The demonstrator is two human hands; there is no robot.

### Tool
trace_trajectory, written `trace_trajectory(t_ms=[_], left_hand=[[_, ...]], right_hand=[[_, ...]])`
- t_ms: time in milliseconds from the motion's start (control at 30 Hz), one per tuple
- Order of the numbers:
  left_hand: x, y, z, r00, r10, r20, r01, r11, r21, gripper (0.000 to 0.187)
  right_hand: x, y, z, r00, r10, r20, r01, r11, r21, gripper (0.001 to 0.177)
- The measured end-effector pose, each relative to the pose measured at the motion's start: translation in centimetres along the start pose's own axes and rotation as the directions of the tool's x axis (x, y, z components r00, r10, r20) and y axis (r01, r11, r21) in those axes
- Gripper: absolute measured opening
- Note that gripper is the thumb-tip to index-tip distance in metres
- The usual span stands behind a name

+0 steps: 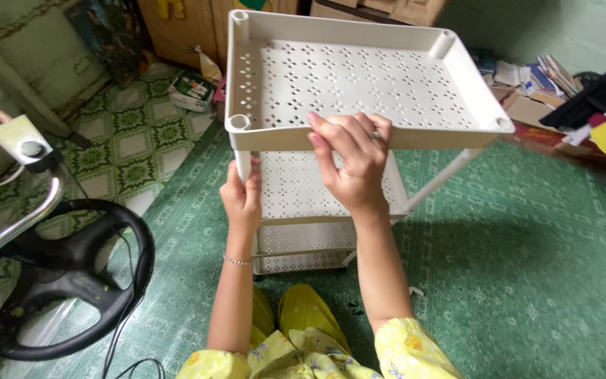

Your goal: The person assembles a three-tier plastic storage cart by inserting white plastic poles into the corner holes of perforated trays, then attaches curved handles to the top tier. The person works on a green patterned floor with a fan and other household items nearby.

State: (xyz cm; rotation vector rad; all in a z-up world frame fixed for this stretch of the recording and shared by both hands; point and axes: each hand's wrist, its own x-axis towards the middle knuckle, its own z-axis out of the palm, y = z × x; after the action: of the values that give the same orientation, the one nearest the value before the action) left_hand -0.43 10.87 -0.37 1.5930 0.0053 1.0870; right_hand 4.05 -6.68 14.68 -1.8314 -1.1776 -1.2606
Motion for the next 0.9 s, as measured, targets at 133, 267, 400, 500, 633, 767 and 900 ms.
trace_trajectory(t_ms=[133, 267, 400, 500, 633, 767, 900], left_hand=[[0.0, 0.2, -0.2, 1.0, 0.01, 0.02, -0.009, 1.0, -0.009, 0.015], [0.1, 0.2, -0.3, 0.998, 0.05, 0.031, -0.051, 0.999, 0.001, 0.015], [1.1, -0.1, -0.1, 0.999, 0.008, 0.042, -0.009, 1.0, 0.007, 0.016], [1.5, -0.5, 0.0, 0.998, -0.01, 0.069, 0.015, 0.997, -0.074, 0.015], [1.5, -0.5, -0.1, 0.996, 0.083, 0.034, -0.079, 0.993, -0.093, 0.016], [1.1, -0.2, 0.0, 0.989, 0.15, -0.008, -0.15, 0.989, -0.013, 0.019], [0.2, 0.0, -0.6, 0.991, 0.131, 0.027, -0.129, 0.989, -0.071, 0.038]], right_hand=[[0.7, -0.7, -1.0, 1.0, 0.01, 0.021, -0.01, 1.0, 0.011, 0.009], [0.4, -1.1, -1.5, 0.996, 0.031, 0.085, -0.024, 0.996, -0.088, 0.023], [-2.2, -0.4, -2.1, 1.0, 0.021, -0.011, -0.023, 0.991, -0.134, 0.039], [-5.6, 0.6, -3.8, 0.992, 0.096, -0.082, -0.108, 0.982, -0.156, 0.037], [-10.3, 1.8, -6.7, 0.969, 0.212, -0.124, -0.225, 0.969, -0.105, 0.031], [-16.1, 2.3, -9.7, 0.922, 0.367, -0.127, -0.381, 0.918, -0.109, 0.027], [-23.4, 2.4, -12.4, 0.851, 0.511, -0.126, -0.525, 0.839, -0.143, 0.028]])
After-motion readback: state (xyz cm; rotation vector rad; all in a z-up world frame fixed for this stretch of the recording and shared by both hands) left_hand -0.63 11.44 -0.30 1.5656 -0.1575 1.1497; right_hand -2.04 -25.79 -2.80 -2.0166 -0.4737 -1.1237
